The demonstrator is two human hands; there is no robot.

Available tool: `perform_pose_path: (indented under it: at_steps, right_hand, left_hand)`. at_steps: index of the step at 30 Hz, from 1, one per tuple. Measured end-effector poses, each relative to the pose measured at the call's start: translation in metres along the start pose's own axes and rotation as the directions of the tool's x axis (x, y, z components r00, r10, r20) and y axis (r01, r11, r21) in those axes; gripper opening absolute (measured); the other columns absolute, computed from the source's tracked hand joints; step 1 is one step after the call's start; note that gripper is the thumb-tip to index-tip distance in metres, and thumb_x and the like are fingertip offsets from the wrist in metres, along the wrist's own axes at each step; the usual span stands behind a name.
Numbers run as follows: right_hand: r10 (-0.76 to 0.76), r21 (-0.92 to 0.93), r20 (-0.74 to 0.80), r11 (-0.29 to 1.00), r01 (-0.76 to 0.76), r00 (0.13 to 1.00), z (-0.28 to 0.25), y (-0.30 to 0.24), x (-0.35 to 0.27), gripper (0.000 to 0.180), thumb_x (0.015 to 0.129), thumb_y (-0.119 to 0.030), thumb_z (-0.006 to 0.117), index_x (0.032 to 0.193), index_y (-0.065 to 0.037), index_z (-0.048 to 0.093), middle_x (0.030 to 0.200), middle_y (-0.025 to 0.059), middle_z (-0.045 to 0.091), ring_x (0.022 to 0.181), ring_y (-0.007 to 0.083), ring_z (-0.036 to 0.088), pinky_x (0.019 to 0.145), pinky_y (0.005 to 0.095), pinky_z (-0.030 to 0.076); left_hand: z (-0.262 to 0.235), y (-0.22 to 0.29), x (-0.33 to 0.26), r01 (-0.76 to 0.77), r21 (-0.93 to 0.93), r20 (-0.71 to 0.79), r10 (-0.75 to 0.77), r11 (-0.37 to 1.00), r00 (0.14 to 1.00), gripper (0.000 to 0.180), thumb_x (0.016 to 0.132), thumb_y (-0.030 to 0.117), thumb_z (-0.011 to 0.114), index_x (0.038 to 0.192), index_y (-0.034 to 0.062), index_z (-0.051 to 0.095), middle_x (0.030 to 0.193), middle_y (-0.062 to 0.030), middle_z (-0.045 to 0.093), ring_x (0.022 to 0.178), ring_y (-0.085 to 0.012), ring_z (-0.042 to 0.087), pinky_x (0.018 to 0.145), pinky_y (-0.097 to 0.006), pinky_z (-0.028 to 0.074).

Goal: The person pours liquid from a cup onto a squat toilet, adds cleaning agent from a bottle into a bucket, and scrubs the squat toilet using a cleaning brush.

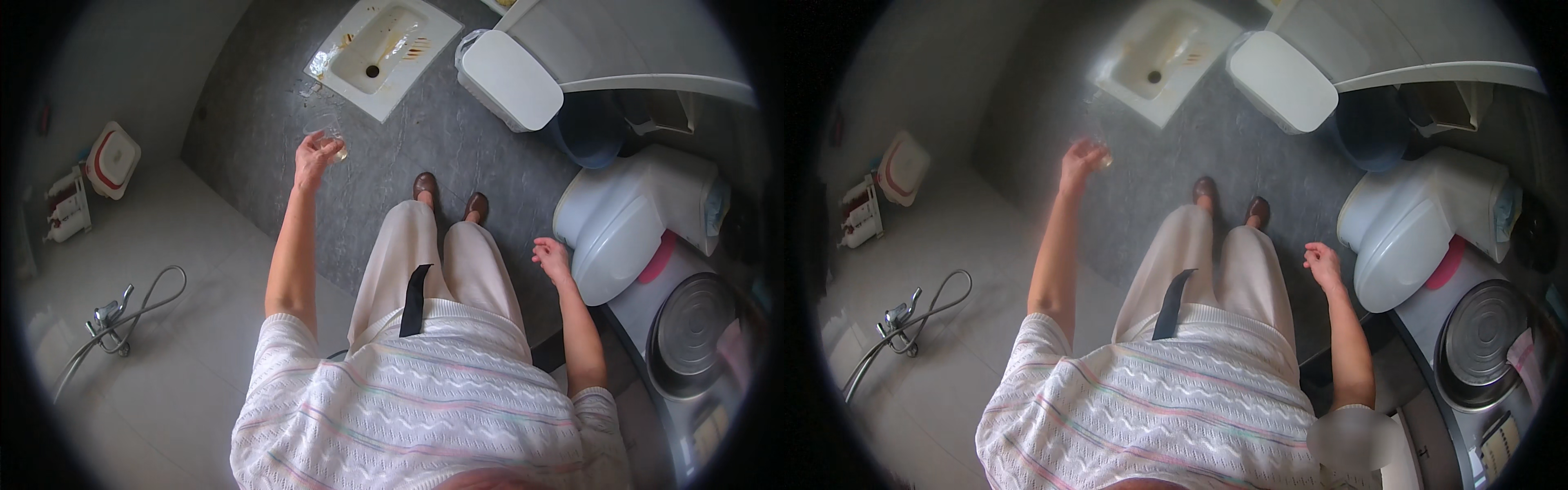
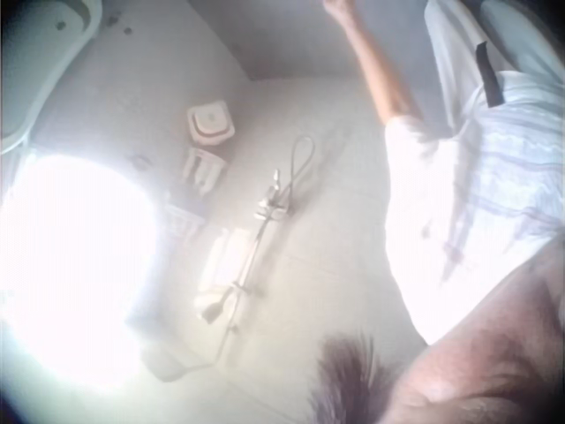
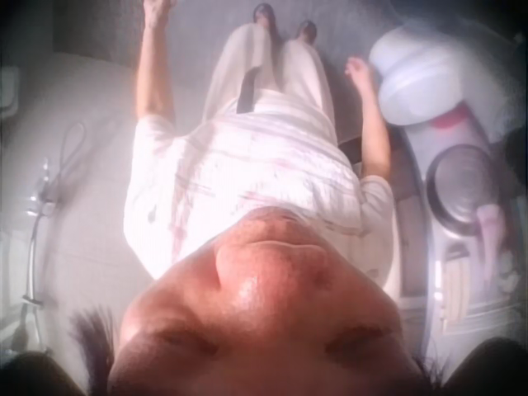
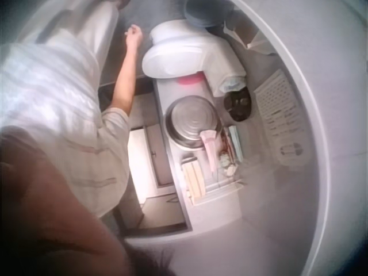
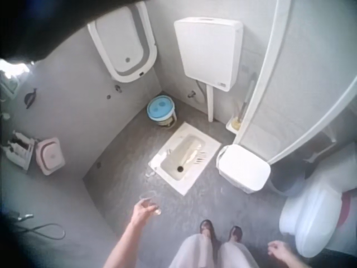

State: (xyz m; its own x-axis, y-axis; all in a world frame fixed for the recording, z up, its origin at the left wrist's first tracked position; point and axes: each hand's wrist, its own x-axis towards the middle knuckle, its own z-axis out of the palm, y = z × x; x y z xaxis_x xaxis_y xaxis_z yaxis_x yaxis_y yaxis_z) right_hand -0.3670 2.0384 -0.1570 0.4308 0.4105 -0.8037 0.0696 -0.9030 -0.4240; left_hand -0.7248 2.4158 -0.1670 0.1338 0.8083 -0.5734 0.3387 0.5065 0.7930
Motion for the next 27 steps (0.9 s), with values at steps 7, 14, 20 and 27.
perform_pose_path:
  at_steps: [7,14,20,27]
  right_hand:
    - [0.028,0.012,-0.004,1.000,-0.028,1.000,0.003,0.003,-0.002,0.022,0.077,-0.009,0.051,0.096,0.001,0.057,0.074,0.0076,0.062,0.057,0.0119,0.058,0.057,0.0242,0.046]
    - [0.022,-0.003,-0.008,1.000,-0.022,1.000,0.007,-0.001,-0.004,0.022,0.076,-0.009,0.052,0.095,0.001,0.057,0.075,0.0077,0.062,0.057,0.0117,0.058,0.057,0.0239,0.046]
    - [0.036,0.025,-0.010,0.999,-0.036,0.999,0.011,-0.003,-0.007,0.022,0.076,-0.008,0.052,0.095,0.000,0.057,0.074,0.0075,0.062,0.057,0.0114,0.058,0.057,0.0239,0.046]
    - [0.036,0.033,-0.019,0.999,-0.035,0.999,0.016,0.001,-0.009,0.021,0.077,-0.009,0.052,0.096,0.000,0.057,0.074,0.0070,0.062,0.058,0.0114,0.058,0.057,0.0240,0.046]
  left_hand:
    - [-0.011,-0.009,0.007,0.157,-0.018,0.009,-0.157,0.987,0.988,0.074,0.064,0.026,0.074,0.119,-0.0086,0.038,0.094,-0.0115,0.058,0.079,-0.0168,0.057,0.063,-0.029,0.045]
    - [-0.025,-0.005,0.028,0.115,0.061,0.069,-0.119,0.991,0.990,0.079,0.063,0.033,0.073,0.119,-0.0091,0.037,0.088,-0.0100,0.058,0.070,-0.0154,0.057,0.058,-0.026,0.044]
    - [-0.029,0.001,0.028,0.065,0.160,-0.019,-0.062,0.985,0.998,0.078,0.063,0.036,0.071,0.120,-0.0070,0.039,0.081,-0.0088,0.058,0.061,-0.0133,0.054,0.055,-0.025,0.043]
    - [-0.046,0.044,0.064,-0.005,0.594,-0.105,0.084,0.805,0.991,0.076,0.062,0.042,0.069,0.115,-0.0068,0.045,0.068,-0.0097,0.057,0.056,-0.0155,0.055,0.052,-0.027,0.044]
